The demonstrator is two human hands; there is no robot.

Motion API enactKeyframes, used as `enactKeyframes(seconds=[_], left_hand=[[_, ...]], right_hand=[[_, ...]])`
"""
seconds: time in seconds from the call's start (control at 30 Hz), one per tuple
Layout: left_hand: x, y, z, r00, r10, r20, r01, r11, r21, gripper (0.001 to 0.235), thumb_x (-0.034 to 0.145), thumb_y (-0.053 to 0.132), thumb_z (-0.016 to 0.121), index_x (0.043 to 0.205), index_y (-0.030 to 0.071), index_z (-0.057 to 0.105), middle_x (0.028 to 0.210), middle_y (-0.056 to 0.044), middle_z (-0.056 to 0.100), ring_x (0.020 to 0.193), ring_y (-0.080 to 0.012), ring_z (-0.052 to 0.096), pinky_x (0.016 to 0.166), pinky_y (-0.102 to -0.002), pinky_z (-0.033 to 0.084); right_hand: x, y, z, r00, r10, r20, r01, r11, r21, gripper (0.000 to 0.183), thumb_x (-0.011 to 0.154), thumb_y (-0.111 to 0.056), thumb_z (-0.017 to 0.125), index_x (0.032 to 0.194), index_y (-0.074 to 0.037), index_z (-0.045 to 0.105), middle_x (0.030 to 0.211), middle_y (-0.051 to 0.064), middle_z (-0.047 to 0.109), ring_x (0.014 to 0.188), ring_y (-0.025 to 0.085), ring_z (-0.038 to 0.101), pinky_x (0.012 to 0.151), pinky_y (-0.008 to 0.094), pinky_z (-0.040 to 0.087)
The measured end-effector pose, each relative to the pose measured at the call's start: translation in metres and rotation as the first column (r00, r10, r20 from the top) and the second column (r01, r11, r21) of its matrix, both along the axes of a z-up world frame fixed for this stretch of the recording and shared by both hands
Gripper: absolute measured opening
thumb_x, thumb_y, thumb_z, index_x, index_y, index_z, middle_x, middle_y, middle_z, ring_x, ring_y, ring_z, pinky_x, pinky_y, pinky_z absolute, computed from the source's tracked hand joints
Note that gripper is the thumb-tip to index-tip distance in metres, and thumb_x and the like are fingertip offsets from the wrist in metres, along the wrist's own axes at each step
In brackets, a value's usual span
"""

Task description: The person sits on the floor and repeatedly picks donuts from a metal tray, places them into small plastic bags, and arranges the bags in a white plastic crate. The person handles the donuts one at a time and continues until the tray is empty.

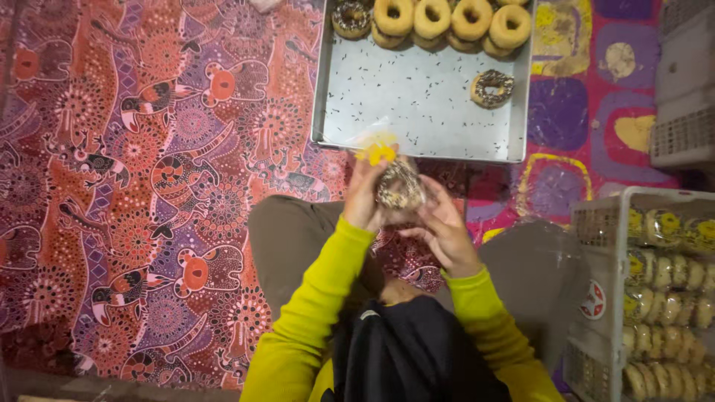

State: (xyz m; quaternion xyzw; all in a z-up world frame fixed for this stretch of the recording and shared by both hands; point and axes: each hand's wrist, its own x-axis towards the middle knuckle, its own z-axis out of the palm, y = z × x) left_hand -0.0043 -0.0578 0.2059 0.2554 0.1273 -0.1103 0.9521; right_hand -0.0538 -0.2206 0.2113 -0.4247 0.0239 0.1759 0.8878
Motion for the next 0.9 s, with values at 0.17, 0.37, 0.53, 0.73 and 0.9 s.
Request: enactKeyframes(seconds=[0.17,0.37,0.53,0.73,0.9], left_hand=[[-0.027,-0.029,-0.001,0.981,-0.193,0.030,0.193,0.981,-0.001,0.054,0.097,0.012,0.064,0.145,0.007,0.041,0.131,-0.017,0.059,0.105,-0.0264,0.068,0.083,-0.040,0.057],[-0.063,-0.014,0.005,0.925,-0.242,0.293,0.048,0.840,0.540,0.033,0.104,0.016,0.067,0.129,-0.004,0.065,0.121,-0.016,0.070,0.110,-0.0227,0.069,0.098,-0.036,0.057],[-0.095,-0.008,0.046,0.905,-0.349,0.244,0.084,0.708,0.702,0.029,0.104,0.021,0.058,0.118,0.000,0.072,0.101,-0.014,0.077,0.096,-0.0181,0.073,0.089,-0.032,0.058],[-0.139,0.024,0.102,0.624,-0.760,0.182,-0.129,0.129,0.983,0.025,0.096,0.019,0.063,0.117,0.008,0.073,0.095,-0.014,0.077,0.084,-0.0277,0.075,0.075,-0.037,0.060],[-0.122,0.044,0.080,0.604,-0.720,0.342,0.289,0.598,0.747,0.036,0.095,0.028,0.065,0.123,0.006,0.068,0.132,-0.013,0.062,0.109,-0.0305,0.068,0.092,-0.040,0.057]], right_hand=[[-0.012,-0.009,0.044,0.752,-0.229,0.619,0.541,0.750,-0.380,0.093,0.083,-0.023,0.087,0.156,-0.013,0.030,0.146,0.009,0.048,0.118,0.018,0.055,0.101,0.036,0.054],[-0.010,-0.040,0.092,0.858,0.277,0.432,0.340,0.324,-0.883,0.011,0.101,-0.013,0.072,0.109,-0.008,0.076,0.108,0.008,0.076,0.096,0.023,0.076,0.084,0.032,0.058],[-0.037,-0.042,0.122,0.438,0.626,0.645,0.714,0.194,-0.673,0.027,0.090,-0.012,0.072,0.116,-0.006,0.076,0.103,0.011,0.071,0.091,0.026,0.068,0.075,0.040,0.052],[-0.013,-0.089,0.145,0.637,0.761,-0.124,0.550,-0.561,-0.619,0.014,0.092,-0.029,0.073,0.104,-0.021,0.073,0.102,0.002,0.071,0.104,0.022,0.066,0.095,0.044,0.049],[-0.046,-0.061,0.082,0.202,0.883,0.424,0.458,0.298,-0.838,0.078,0.062,-0.049,0.083,0.128,-0.010,0.073,0.131,0.011,0.069,0.131,0.042,0.052,0.105,0.069,0.023]])
